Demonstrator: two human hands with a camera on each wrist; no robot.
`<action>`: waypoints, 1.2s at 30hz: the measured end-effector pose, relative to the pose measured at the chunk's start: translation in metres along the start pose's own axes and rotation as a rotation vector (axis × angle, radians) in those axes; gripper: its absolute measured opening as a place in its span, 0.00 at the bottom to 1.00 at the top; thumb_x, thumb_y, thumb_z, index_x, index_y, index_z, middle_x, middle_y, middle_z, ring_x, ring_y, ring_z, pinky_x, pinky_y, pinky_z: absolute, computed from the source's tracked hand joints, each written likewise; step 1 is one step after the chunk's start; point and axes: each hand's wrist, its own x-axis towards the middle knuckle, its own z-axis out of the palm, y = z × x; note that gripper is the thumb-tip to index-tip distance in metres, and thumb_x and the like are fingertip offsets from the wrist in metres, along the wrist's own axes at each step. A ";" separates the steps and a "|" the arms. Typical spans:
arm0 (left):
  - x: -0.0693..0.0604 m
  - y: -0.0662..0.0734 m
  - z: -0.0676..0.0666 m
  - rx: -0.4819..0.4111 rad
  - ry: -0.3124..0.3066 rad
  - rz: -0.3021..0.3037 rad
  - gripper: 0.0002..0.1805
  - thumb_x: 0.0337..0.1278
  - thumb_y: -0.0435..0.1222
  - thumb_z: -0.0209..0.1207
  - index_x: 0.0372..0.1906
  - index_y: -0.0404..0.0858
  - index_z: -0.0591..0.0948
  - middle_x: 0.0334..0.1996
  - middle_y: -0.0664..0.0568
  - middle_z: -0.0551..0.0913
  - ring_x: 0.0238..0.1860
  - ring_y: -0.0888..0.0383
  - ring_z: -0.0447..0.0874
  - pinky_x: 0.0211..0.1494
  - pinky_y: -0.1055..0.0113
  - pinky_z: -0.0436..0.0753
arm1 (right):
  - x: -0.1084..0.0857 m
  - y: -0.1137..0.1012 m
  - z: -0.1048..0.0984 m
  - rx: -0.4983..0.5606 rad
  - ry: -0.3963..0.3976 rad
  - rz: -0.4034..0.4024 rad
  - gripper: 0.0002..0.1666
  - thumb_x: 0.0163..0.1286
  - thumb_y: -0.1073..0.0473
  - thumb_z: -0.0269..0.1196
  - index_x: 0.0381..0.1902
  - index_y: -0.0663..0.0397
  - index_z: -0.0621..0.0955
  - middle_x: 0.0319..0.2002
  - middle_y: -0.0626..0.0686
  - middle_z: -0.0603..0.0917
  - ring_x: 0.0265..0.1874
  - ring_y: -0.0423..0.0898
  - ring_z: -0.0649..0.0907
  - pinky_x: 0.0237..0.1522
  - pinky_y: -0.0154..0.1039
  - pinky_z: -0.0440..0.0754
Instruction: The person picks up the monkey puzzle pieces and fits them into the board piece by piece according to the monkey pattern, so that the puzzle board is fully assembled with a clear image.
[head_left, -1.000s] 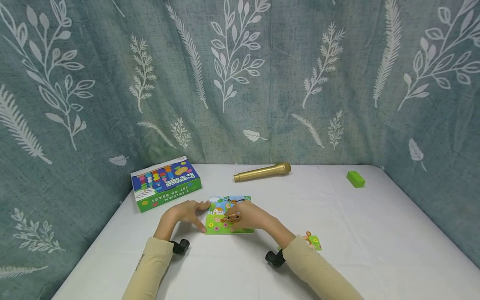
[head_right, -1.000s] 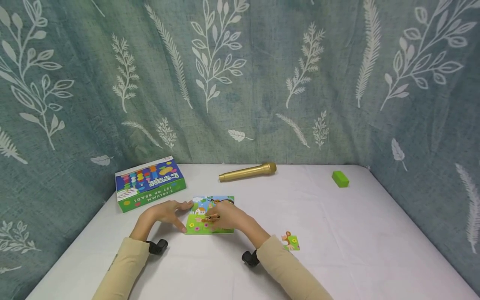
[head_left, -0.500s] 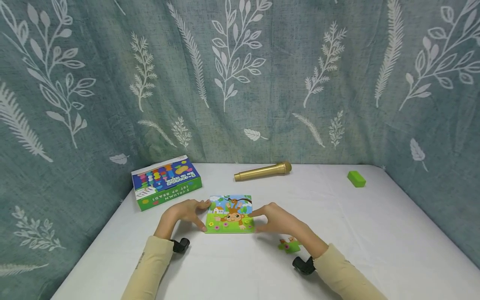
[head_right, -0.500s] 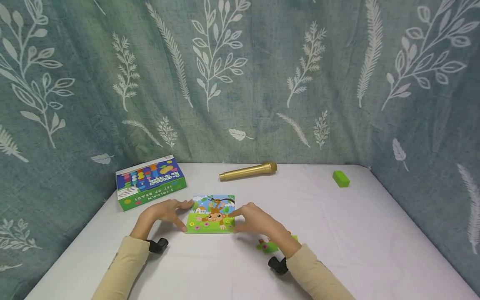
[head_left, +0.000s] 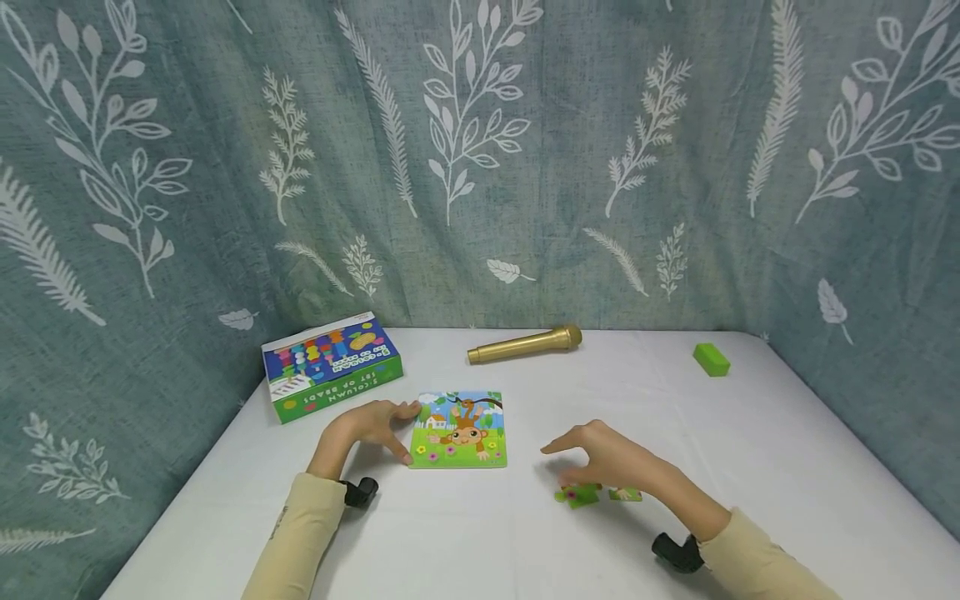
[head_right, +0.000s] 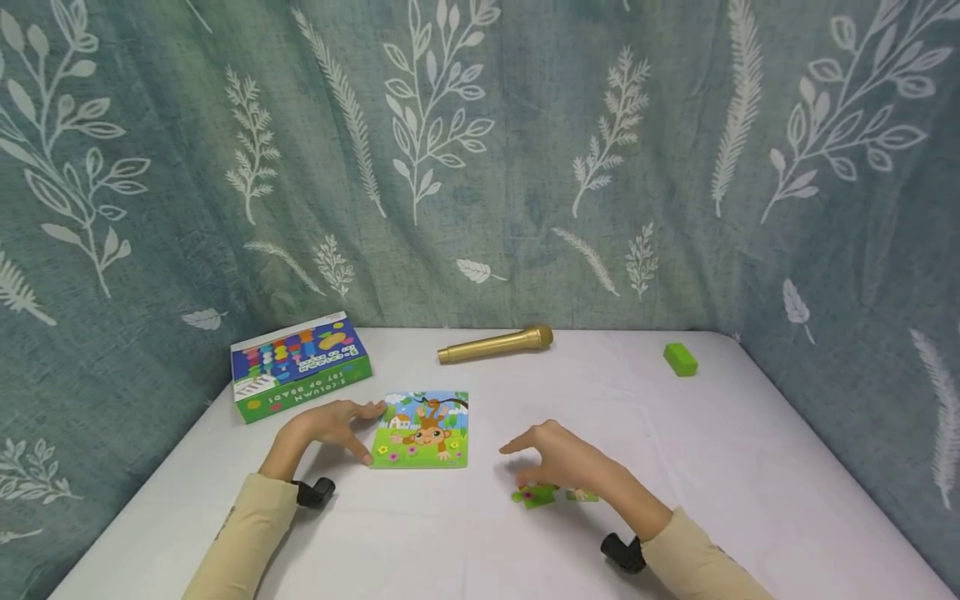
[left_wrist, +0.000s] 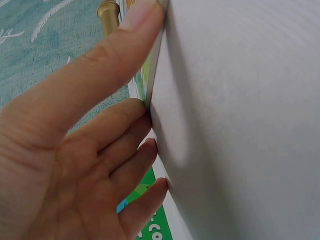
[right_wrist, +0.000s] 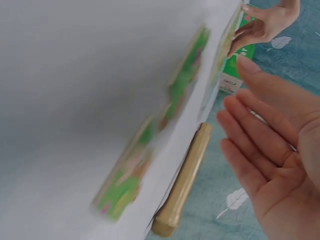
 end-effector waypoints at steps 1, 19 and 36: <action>0.000 0.000 0.000 0.001 0.000 -0.001 0.54 0.33 0.51 0.77 0.72 0.47 0.65 0.72 0.45 0.60 0.72 0.41 0.53 0.71 0.44 0.56 | -0.004 0.002 -0.001 -0.008 0.002 -0.004 0.23 0.58 0.59 0.71 0.52 0.59 0.84 0.49 0.53 0.85 0.50 0.50 0.83 0.50 0.49 0.81; -0.001 0.000 0.001 0.002 0.013 0.017 0.54 0.33 0.51 0.77 0.72 0.46 0.65 0.72 0.46 0.61 0.72 0.42 0.55 0.72 0.46 0.56 | -0.037 0.019 0.001 0.023 -0.031 0.006 0.17 0.53 0.60 0.75 0.43 0.52 0.87 0.41 0.45 0.87 0.37 0.38 0.82 0.36 0.34 0.83; -0.001 0.001 0.000 0.004 0.019 0.018 0.55 0.33 0.51 0.77 0.72 0.45 0.65 0.72 0.45 0.61 0.72 0.41 0.55 0.71 0.45 0.56 | -0.031 0.012 -0.002 -0.001 0.037 -0.053 0.13 0.55 0.65 0.71 0.38 0.46 0.87 0.41 0.43 0.87 0.45 0.42 0.84 0.41 0.40 0.84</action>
